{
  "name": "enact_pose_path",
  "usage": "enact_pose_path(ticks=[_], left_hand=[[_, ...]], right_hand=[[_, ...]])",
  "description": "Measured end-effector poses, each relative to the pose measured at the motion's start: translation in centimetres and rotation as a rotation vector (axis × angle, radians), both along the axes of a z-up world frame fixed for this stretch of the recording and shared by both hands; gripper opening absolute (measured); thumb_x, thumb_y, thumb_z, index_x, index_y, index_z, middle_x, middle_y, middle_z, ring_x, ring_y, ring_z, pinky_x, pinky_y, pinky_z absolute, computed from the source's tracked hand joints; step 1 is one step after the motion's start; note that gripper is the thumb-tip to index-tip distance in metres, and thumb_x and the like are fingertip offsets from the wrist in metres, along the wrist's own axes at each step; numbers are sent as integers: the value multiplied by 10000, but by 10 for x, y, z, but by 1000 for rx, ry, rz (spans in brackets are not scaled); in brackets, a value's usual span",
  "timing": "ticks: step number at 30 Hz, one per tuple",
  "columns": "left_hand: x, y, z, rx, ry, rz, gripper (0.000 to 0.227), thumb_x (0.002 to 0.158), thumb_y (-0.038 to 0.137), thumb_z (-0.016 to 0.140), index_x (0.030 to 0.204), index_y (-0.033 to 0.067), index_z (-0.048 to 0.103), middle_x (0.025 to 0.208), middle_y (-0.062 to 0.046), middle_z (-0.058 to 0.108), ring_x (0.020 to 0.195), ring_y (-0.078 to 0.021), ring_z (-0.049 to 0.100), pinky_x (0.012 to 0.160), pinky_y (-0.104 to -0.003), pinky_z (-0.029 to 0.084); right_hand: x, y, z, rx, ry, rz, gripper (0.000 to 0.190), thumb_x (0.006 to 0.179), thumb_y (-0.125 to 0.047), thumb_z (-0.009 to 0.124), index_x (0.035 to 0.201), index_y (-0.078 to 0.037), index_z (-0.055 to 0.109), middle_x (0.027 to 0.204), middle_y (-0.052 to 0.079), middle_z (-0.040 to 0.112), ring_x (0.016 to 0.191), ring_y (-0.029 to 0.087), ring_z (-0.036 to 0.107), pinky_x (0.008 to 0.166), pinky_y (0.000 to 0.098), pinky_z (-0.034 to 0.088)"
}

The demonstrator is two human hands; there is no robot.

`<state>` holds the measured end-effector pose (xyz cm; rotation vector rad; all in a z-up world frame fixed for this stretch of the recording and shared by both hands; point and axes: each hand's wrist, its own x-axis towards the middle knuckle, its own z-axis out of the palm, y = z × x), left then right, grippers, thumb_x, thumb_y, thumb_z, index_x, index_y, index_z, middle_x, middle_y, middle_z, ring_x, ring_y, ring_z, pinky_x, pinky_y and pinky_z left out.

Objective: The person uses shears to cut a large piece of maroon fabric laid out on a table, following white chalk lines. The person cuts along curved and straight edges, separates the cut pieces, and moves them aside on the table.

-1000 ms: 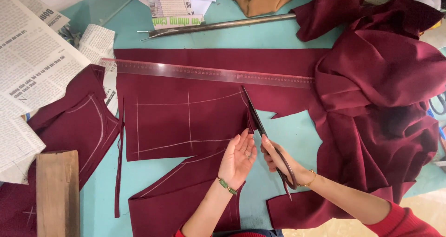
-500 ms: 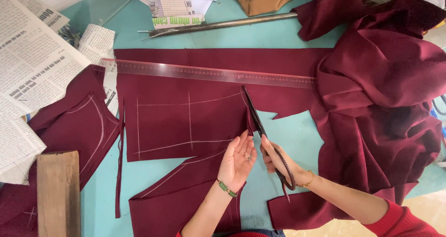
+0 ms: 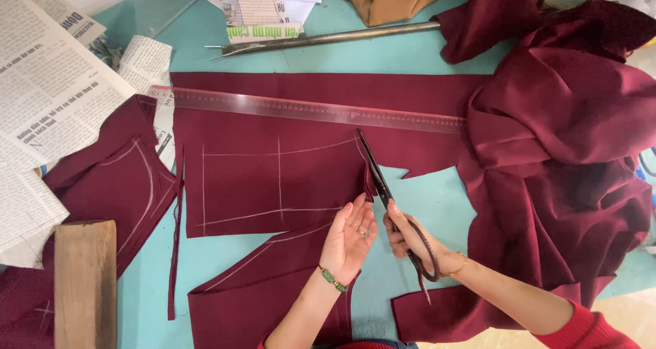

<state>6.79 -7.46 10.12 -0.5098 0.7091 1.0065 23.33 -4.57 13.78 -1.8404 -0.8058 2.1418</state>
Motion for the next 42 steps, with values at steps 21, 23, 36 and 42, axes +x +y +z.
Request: enact_pose_path(ticks=[21,23,36,42], left_hand=[[-53,157,-90,815,2597,-730,622,1034,482,560,1537,137,443,1623,-74,390,1551,-268,274,1273,-581,156],[-42,156,-75,767,2551,-722,631,1020,468,581,1530,121,452,1631,-103,383,1545,-300,286,1261,-612,150],[42,77,-48,725,2425,-947,915,966,667,445,1640,108,180,1728,-133,106,1599,-287,56,1276,-625,40],[39,78,-41,717,2588,-898,847,953,667,517,1628,198,313,1710,-76,238,1564,-284,241,1226,-623,235]], right_hand=[[66,50,55,-29,-15,367,764,1004,-782,235,1092,-53,447,856,-12,295,624,67,305,604,247,373],[62,65,69,11,-33,436,736,1016,-763,241,1030,-58,454,851,-5,312,627,78,314,609,258,391],[92,185,59,83,-37,782,557,1089,-521,342,895,-30,518,769,37,429,594,138,414,559,293,414],[97,250,36,110,46,1087,504,952,-534,506,1119,-84,661,727,-52,290,636,79,239,536,251,212]])
